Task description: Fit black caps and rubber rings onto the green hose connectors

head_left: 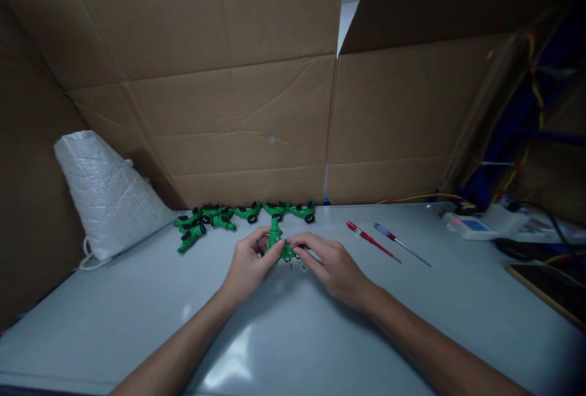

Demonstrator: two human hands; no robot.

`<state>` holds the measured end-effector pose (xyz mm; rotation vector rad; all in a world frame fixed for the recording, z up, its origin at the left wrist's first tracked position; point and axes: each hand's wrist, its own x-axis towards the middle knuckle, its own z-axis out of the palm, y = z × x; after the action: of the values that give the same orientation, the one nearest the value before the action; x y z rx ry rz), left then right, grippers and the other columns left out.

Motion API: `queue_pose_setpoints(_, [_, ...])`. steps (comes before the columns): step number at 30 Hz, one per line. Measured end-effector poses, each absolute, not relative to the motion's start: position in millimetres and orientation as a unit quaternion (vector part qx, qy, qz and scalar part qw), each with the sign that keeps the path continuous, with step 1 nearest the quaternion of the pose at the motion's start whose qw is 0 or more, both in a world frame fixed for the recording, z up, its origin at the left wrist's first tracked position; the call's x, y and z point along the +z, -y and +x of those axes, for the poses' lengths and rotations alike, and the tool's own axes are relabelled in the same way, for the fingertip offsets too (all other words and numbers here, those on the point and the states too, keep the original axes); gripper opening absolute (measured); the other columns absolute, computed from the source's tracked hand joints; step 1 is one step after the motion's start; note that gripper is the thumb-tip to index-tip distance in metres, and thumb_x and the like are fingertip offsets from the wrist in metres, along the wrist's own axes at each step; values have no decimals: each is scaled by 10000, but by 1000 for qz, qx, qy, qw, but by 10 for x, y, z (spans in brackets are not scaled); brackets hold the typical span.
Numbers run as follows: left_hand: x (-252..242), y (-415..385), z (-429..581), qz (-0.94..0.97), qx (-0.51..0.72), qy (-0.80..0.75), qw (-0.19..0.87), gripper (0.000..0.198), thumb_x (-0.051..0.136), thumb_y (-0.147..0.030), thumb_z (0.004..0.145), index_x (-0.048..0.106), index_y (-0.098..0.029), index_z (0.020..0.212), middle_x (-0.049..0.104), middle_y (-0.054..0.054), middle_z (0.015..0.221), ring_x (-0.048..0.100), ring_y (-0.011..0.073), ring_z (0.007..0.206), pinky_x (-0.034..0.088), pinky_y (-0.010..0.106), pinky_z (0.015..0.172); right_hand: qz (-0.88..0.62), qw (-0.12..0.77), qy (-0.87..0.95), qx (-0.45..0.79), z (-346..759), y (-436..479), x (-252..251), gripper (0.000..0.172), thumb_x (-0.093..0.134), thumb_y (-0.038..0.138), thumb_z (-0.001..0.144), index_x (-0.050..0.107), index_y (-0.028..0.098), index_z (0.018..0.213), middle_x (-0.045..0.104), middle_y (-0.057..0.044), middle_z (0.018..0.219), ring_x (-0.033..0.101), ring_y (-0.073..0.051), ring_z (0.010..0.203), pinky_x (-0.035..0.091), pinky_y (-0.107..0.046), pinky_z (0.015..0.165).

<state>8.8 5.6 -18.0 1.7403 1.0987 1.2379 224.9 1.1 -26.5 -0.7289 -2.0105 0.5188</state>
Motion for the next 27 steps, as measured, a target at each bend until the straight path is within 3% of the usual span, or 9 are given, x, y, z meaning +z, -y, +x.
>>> queue_pose_setpoints(12, [-238, -105, 76, 699, 461, -428, 339, 353, 708, -478, 941, 686, -151, 1072, 523, -45, 662, 451, 106, 538, 344, 204, 507, -320, 413, 846, 104, 2234, -59, -318, 158, 406, 200, 1106, 560, 231, 1086, 623, -66, 1013, 641, -219, 927, 504, -341, 850])
queue_pose_setpoints(18, [-242, -177, 52, 671, 496, -423, 352, 389, 711, -504, 930, 681, -152, 1092, 632, 2, 766, 549, 130, 644, 411, 202, 567, -371, 441, 812, 92, 2267, -100, -342, 151, 424, 216, 1105, 553, 238, 1031, 628, -43, 955, 630, -212, 882, 479, -327, 815])
queue_pose_setpoints(22, [-206, -235, 26, 628, 522, -466, 340, 450, 699, -590, 908, 680, -152, 1008, 493, -52, 609, 450, 105, 517, 364, 189, 477, -403, 444, 797, 72, 2310, -185, -416, 178, 431, 236, 1108, 568, 242, 995, 651, -47, 940, 621, -232, 896, 472, -344, 829])
queue_pose_setpoints(27, [-204, -313, -37, 592, 547, -484, 341, 545, 648, -701, 891, 656, -157, 903, 483, -57, 572, 425, 84, 438, 334, 189, 432, -417, 442, 793, 56, 2342, -271, -498, 142, 479, 204, 1081, 586, 237, 995, 672, -52, 955, 604, -253, 934, 464, -372, 861])
